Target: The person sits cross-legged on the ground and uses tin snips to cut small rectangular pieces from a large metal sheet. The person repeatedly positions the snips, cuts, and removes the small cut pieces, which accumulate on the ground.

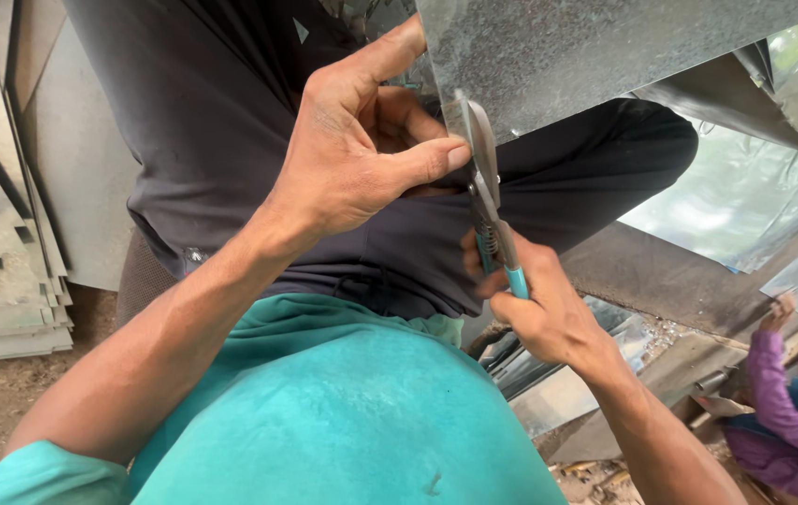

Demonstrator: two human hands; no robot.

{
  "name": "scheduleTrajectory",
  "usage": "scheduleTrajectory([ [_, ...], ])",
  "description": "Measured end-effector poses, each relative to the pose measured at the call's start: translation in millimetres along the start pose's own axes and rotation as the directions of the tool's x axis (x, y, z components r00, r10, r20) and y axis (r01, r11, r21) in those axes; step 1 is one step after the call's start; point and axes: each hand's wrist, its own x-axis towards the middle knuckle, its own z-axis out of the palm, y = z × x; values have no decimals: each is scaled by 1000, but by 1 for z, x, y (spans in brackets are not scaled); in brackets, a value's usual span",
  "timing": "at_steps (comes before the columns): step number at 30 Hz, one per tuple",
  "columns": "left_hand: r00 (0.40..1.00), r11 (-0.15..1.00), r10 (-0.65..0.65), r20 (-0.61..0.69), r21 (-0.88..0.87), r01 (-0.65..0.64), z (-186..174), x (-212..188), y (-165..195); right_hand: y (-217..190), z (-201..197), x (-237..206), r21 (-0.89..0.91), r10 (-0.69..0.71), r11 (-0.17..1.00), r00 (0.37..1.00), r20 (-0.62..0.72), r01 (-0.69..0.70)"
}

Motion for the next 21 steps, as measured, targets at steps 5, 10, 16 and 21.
scheduleTrajectory([
  [5, 991, 998, 66, 117, 6, -67, -11, 6, 18, 6, 3, 3, -183, -41, 983, 990, -136, 15],
  [10, 981, 798, 191, 46, 574, -182, -7, 12, 36, 34, 5, -4, -126, -112, 987, 984, -138, 95],
  [16, 949, 968, -11, 316, 242, -69, 2, 36, 61, 89, 42, -21, 192, -50, 975, 948, -316, 115],
  [21, 970, 995, -98, 222, 42, 91, 40, 69, 19, 106, 62, -16, 466, 0, 848, 880, -475, 252],
])
